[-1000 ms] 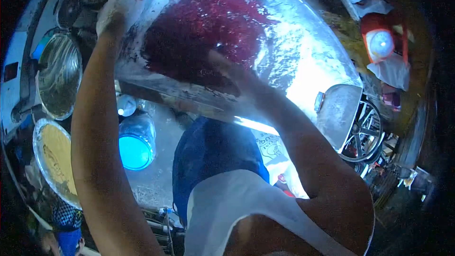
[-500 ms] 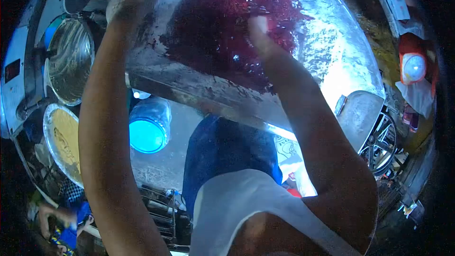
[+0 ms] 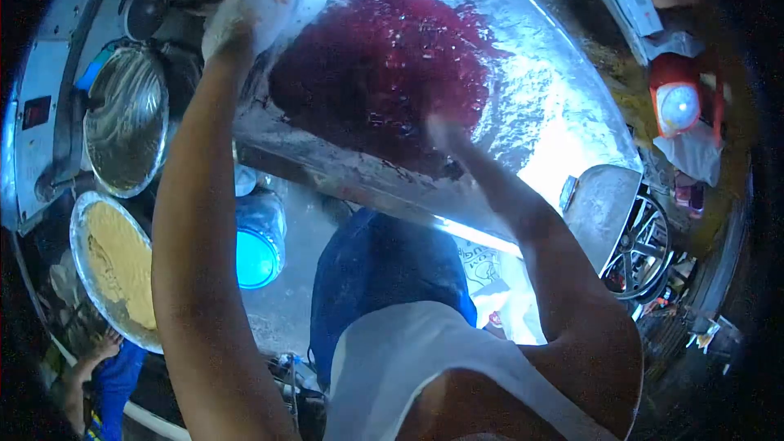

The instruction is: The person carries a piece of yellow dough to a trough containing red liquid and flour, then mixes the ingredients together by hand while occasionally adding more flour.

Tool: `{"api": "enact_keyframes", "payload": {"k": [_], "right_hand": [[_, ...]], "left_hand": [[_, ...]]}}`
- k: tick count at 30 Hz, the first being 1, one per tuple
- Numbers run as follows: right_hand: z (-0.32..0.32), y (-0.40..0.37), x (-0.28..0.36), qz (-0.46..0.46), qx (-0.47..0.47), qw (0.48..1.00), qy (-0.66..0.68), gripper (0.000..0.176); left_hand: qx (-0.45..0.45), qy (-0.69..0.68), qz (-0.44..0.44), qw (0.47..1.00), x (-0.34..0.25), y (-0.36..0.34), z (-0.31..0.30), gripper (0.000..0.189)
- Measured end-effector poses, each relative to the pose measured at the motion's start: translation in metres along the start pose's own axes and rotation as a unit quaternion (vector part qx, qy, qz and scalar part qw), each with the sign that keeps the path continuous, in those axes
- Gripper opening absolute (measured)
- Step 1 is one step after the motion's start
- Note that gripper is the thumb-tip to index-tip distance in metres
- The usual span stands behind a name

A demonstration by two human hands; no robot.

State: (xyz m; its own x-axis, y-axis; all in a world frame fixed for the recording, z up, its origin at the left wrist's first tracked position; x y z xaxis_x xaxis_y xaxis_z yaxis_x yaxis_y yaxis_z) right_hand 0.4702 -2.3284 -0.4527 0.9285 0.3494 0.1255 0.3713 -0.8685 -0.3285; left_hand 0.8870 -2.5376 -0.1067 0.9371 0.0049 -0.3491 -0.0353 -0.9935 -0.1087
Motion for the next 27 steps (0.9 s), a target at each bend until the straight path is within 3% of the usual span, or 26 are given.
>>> {"api": "enact_keyframes", "payload": {"k": [4,6,9,11,14,15,16,20,23,26,27], "right_hand": [[-0.04,0.047,-0.098,0.22,-0.011,0.975,-0.014,0.018],[-0.041,0.083,-0.102,0.262,-0.003,0.965,-0.006,0.019],[-0.014,0.122,-0.06,0.235,0.012,0.972,0.011,0.021],[0.013,0.133,-0.02,0.186,0.024,0.982,0.019,0.022],[0.057,0.131,0.026,0.103,0.069,0.992,0.03,0.023],[0.062,0.116,0.032,0.109,0.066,0.992,0.022,0.023],[0.064,0.088,0.052,0.127,-0.005,0.99,0.057,0.026],[0.063,0.01,0.057,0.024,0.031,0.999,0.03,0.025],[0.048,-0.018,-0.007,0.097,0.023,0.995,0.008,0.024],[0.018,0.016,-0.057,0.232,-0.038,0.972,0.016,0.024],[0.007,0.037,-0.063,0.268,-0.062,0.961,0.026,0.024]], "left_hand": [[-0.014,0.01,0.028,0.999,0.007,0.006,0.008,0.049],[-0.021,0.024,0.028,0.999,0.01,0.009,0.009,0.049],[-0.021,0.031,0.029,0.999,0.011,0.007,0.009,0.049],[-0.033,-0.005,0.071,0.997,0.01,0.006,0.007,0.049],[-0.038,0.011,0.063,0.997,0.011,0.007,0.01,0.049],[-0.002,0.028,0.052,0.998,0.013,0.011,0.011,0.049],[-0.007,0.021,0.056,0.998,0.01,0.011,0.011,0.049],[0.017,0.023,0.0,1.0,0.002,0.006,0.002,0.051],[0.007,0.025,-0.006,1.0,0.005,0.0,0.007,0.051],[-0.028,0.012,0.046,0.998,0.005,0.001,0.004,0.05],[-0.026,-0.041,-0.03,0.998,-0.01,-0.009,-0.009,0.042]]}}
Point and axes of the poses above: each hand's wrist, its own y-axis towards the middle knuckle, its own z-axis out of the palm, x = y × z, the point moved 4 cm from there along y, towards the middle knuckle, and after that the axes turned 4 degrees about x, right-handed, at the moved point
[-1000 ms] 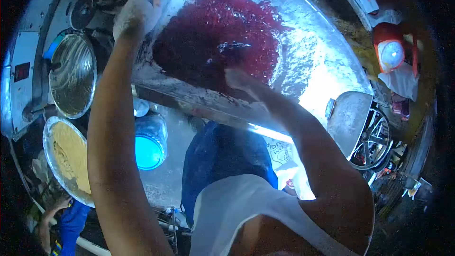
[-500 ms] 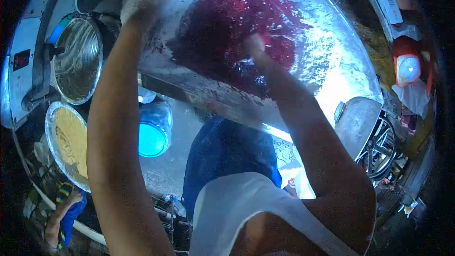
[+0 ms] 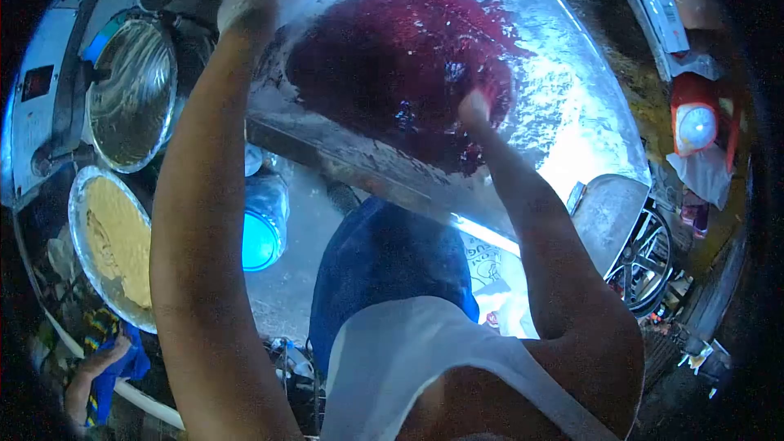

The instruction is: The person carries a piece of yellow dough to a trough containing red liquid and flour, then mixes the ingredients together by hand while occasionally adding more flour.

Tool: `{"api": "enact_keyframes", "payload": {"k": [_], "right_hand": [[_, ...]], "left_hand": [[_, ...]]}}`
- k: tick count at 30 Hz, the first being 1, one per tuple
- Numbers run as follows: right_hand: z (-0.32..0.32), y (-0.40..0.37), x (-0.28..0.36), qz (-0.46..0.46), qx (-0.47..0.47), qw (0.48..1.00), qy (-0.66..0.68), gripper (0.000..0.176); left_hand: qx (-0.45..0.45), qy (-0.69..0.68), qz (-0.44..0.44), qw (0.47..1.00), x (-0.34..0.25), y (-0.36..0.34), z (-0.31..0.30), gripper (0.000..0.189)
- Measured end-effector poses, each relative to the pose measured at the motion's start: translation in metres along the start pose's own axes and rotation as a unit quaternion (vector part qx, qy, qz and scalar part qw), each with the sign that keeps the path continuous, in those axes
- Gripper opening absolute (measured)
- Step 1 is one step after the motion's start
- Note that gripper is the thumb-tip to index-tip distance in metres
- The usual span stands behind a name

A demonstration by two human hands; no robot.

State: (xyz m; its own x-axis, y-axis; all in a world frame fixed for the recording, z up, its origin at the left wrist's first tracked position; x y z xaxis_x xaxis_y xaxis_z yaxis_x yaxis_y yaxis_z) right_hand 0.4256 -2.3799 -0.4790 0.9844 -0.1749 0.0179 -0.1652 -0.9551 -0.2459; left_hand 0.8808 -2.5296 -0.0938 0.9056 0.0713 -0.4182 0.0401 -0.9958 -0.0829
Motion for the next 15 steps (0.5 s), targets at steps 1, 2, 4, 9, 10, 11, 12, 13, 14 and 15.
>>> {"api": "enact_keyframes", "payload": {"k": [1,2,4,9,10,11,12,13,14,15], "right_hand": [[-0.01,0.023,0.012,0.023,-0.019,0.999,0.018,0.024],[-0.017,0.042,0.026,0.034,-0.037,0.998,0.037,0.023],[-0.027,0.069,0.065,0.025,-0.068,0.994,0.079,0.023],[-0.024,0.06,0.166,-0.11,-0.143,0.961,0.21,0.022],[-0.012,0.049,0.183,-0.139,-0.112,0.97,0.165,0.022],[0.005,0.034,0.191,-0.18,-0.073,0.976,0.1,0.022],[0.018,0.016,0.194,-0.222,-0.042,0.973,0.051,0.021],[0.034,-0.001,0.188,-0.265,-0.012,0.964,0.013,0.021],[0.045,-0.018,0.175,-0.305,0.01,0.952,-0.016,0.02],[0.045,-0.033,0.163,-0.337,0.03,0.94,-0.042,0.02]], "left_hand": [[0.002,0.005,-0.001,1.0,-0.006,-0.004,-0.006,0.042],[0.005,0.008,-0.003,1.0,-0.009,-0.006,-0.009,0.044],[0.008,0.013,-0.005,1.0,-0.01,-0.006,-0.011,0.048],[0.005,0.038,-0.001,0.999,-0.006,-0.003,-0.008,0.044],[0.005,0.036,0.0,0.999,-0.005,-0.003,-0.008,0.044],[-0.004,0.045,0.005,0.999,-0.005,-0.003,-0.007,0.043],[-0.013,0.053,0.009,0.998,-0.006,-0.004,-0.007,0.042],[-0.012,0.05,0.01,0.999,-0.008,-0.006,-0.009,0.042],[-0.006,0.045,0.019,0.999,-0.01,-0.009,-0.011,0.042],[-0.001,0.04,0.029,0.999,-0.013,-0.01,-0.013,0.041]]}}
Point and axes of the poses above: each hand's wrist, its own y-axis towards the middle knuckle, its own z-axis out of the palm, x = y × z, the point moved 4 cm from there along y, towards the middle knuckle, and after that the axes turned 4 degrees about x, right-handed, at the moved point
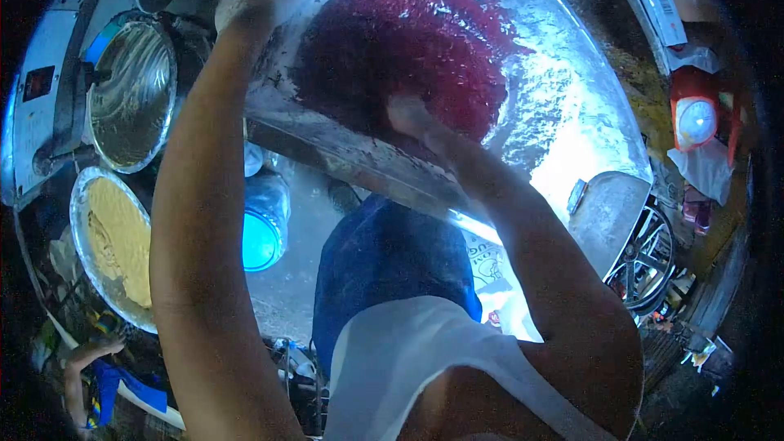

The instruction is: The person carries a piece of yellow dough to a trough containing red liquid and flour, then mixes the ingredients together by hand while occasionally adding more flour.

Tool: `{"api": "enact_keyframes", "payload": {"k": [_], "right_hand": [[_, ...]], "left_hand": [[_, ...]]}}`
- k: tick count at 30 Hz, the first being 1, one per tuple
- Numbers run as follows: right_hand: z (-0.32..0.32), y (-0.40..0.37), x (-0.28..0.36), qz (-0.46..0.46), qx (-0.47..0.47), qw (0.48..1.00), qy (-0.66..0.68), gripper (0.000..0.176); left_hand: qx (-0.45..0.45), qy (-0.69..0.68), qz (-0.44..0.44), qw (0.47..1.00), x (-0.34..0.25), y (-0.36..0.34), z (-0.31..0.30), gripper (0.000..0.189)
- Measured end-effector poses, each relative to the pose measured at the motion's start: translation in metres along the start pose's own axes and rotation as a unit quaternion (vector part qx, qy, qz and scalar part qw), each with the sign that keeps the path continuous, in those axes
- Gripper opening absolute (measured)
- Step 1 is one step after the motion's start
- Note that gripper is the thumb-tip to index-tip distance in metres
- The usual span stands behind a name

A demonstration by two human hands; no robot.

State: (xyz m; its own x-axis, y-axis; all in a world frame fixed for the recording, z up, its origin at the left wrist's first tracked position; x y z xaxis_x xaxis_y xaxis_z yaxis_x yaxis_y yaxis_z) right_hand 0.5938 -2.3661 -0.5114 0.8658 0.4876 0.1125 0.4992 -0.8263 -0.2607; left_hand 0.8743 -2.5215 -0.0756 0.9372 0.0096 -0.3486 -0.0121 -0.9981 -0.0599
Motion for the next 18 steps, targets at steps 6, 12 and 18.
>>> {"api": "enact_keyframes", "payload": {"k": [6,12,18], "right_hand": [[-0.006,-0.071,-0.116,0.17,0.037,0.984,-0.047,0.021],[-0.118,0.028,-0.186,0.265,-0.003,0.964,-0.01,0.018],[-0.09,0.115,-0.061,-0.042,-0.003,0.952,-0.304,0.015]], "left_hand": [[0.019,0.006,0.02,1.0,0.034,0.028,0.037,0.05],[0.014,0.014,-0.018,1.0,0.007,0.009,0.008,0.042],[0.021,0.013,-0.007,1.0,0.011,0.011,0.01,0.041]]}}
Point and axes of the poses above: each hand's wrist, its own y-axis towards the middle knuckle, its own z-axis out of the palm, x = y × z, the point moved 4 cm from there along y, towards the middle knuckle, and after that the axes turned 4 degrees about x, right-handed, at the moved point
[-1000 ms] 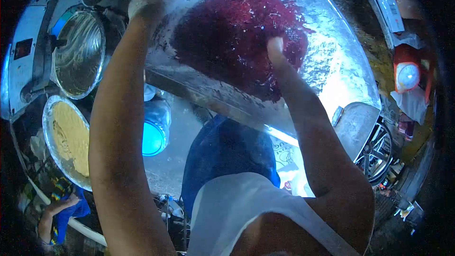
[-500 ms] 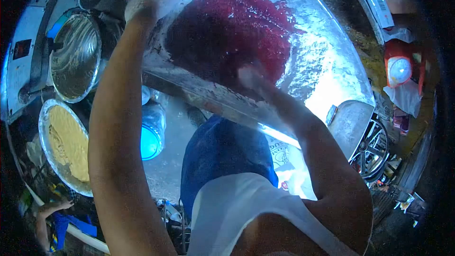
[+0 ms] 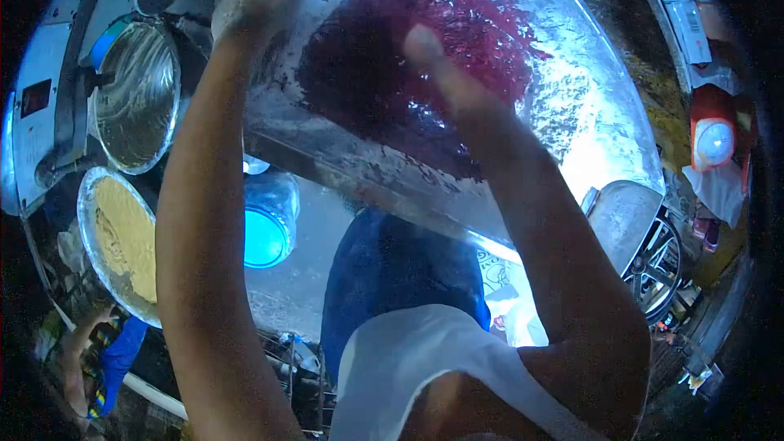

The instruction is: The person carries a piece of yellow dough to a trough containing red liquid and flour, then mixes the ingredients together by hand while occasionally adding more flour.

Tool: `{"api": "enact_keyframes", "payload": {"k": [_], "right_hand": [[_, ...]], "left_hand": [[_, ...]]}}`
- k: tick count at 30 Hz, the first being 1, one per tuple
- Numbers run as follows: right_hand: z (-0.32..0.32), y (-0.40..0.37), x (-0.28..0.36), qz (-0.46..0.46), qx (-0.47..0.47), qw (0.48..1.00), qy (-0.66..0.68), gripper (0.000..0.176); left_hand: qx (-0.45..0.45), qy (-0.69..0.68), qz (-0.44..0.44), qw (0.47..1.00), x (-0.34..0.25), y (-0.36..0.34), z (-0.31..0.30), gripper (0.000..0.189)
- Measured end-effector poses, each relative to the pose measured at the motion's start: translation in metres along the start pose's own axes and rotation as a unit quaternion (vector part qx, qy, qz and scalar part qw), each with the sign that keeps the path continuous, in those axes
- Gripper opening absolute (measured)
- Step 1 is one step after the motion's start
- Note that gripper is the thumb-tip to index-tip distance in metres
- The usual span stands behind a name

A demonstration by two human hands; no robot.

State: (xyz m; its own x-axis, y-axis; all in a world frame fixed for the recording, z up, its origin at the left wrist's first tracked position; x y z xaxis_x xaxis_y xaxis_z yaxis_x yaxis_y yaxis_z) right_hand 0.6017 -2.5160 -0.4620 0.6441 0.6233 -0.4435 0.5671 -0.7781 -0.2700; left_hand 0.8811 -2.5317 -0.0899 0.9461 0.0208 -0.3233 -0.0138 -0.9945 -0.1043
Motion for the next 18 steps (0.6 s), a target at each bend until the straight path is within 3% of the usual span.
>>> {"api": "enact_keyframes", "payload": {"k": [3,4,6,7,9,10,13,15,18], "right_hand": [[-0.02,-0.037,0.052,-0.069,0.056,0.996,-0.019,0.014],[-0.065,-0.05,0.044,0.002,-0.094,0.955,0.282,0.017],[-0.088,-0.056,0.01,0.073,-0.231,0.802,0.546,0.021],[-0.074,-0.051,-0.01,0.101,-0.17,0.849,0.489,0.022],[-0.117,-0.051,-0.055,0.171,-0.025,0.913,0.37,0.022],[-0.15,-0.036,-0.079,0.214,0.065,0.9,0.374,0.024],[-0.133,0.022,-0.096,0.058,0.058,0.956,0.281,0.025],[-0.13,0.04,-0.064,-0.036,0.093,0.972,0.215,0.022],[-0.077,0.033,0.015,-0.077,0.04,0.972,0.22,0.018]], "left_hand": [[0.006,0.011,-0.018,1.0,-0.001,-0.002,0.0,0.04],[0.006,0.006,-0.02,1.0,-0.002,-0.002,-0.001,0.04],[0.009,0.003,-0.025,1.0,-0.003,-0.001,-0.002,0.04],[0.01,-0.001,-0.025,1.0,-0.005,-0.002,-0.003,0.04],[0.028,-0.014,-0.038,0.999,-0.007,-0.002,-0.005,0.04],[0.028,-0.013,-0.042,0.999,-0.007,-0.003,-0.008,0.04],[0.031,-0.015,-0.044,0.998,-0.005,-0.008,-0.009,0.041],[-0.005,0.001,-0.007,1.0,-0.007,-0.008,-0.008,0.04],[0.02,0.001,-0.026,0.999,-0.005,-0.003,-0.006,0.04]]}}
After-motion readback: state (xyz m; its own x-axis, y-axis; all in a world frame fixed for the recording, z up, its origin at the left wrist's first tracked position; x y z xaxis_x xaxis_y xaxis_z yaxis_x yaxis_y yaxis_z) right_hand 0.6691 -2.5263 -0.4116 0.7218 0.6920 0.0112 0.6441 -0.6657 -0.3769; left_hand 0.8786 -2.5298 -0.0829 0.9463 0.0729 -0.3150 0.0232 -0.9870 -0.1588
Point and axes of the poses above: each hand's wrist, its own y-axis towards the middle knuckle, its own z-axis out of the palm, x = y × z, the point moved 4 cm from there along y, towards the middle knuckle, and after that the axes turned 4 degrees about x, right-handed, at the moved point
